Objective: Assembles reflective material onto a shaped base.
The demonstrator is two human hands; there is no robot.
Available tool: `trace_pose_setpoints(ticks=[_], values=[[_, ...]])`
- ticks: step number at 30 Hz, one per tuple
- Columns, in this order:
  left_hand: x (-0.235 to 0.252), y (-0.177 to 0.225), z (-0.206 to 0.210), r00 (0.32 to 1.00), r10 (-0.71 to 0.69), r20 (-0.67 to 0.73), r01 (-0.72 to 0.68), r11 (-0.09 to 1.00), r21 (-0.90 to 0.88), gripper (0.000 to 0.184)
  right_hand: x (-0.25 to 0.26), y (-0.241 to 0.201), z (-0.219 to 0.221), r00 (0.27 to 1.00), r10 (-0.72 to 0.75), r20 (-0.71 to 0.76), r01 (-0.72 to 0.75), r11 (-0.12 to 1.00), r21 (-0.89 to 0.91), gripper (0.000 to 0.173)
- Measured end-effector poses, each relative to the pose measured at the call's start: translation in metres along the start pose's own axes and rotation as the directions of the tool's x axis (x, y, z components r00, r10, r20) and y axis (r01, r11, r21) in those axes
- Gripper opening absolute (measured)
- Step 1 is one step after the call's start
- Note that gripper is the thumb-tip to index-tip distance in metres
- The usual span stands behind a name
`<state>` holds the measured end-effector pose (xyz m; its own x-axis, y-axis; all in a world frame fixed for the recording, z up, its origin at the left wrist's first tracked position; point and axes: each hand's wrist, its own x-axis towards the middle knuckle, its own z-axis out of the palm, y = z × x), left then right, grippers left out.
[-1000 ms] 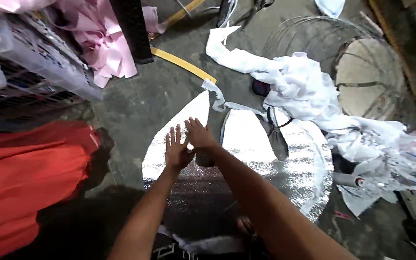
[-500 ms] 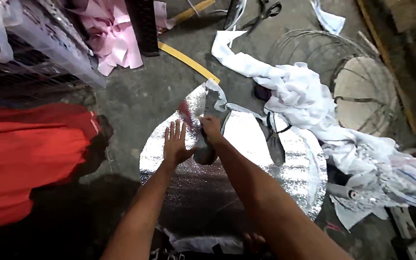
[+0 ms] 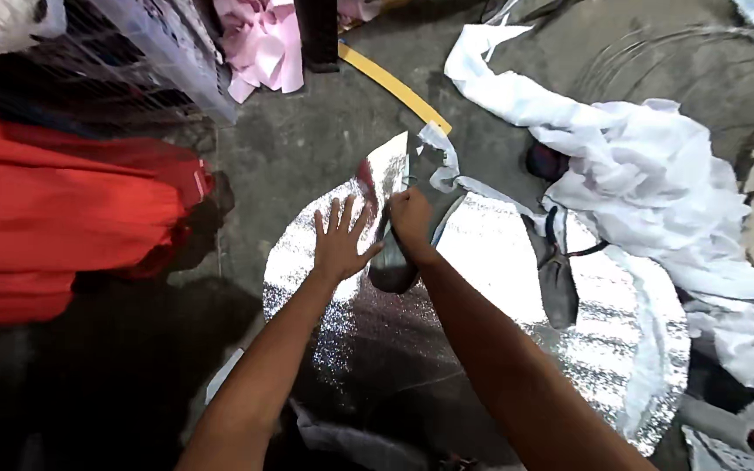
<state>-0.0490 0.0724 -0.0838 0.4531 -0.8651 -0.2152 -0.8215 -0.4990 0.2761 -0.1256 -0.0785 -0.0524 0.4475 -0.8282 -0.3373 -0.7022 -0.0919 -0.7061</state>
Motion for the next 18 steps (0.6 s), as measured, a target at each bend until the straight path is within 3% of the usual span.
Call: trace_pose_setpoints(ticks=[5, 8, 10, 15, 18], values=[[0.0, 0.005, -0.002, 0.998, -0.063, 0.017, 0.063, 0.998, 0.017, 0.084, 0.002, -0.003, -0.01, 1.0, -0.015, 0.015, 0.016, 0.998, -0.06, 0.031], [0.0, 0.002, 0.0, 0.998, -0.057, 0.006, 0.056, 0.997, 0.046, 0.082, 0.018, 0.005, -0.025, 0.993, -0.115, -0.023, 0.111, 0.985, -0.129, 0.051], [0.0, 0.002, 0.004, 0.999, -0.051, -0.008, 0.051, 0.997, 0.049, 0.082, 0.034, 0.01, -0.031, 0.993, -0.115, 0.002, 0.115, 0.983, -0.142, 0.046], [0.001, 0.004, -0.003, 0.999, -0.05, -0.007, 0.05, 0.998, 0.026, 0.082, 0.071, 0.002, -0.063, 0.954, -0.063, 0.292, 0.12, 0.976, -0.182, 0.044], [0.002, 0.004, 0.001, 0.998, -0.054, -0.011, 0.055, 0.998, 0.043, 0.084, 0.085, 0.014, -0.073, 0.926, -0.035, 0.376, 0.086, 0.989, -0.12, 0.041]])
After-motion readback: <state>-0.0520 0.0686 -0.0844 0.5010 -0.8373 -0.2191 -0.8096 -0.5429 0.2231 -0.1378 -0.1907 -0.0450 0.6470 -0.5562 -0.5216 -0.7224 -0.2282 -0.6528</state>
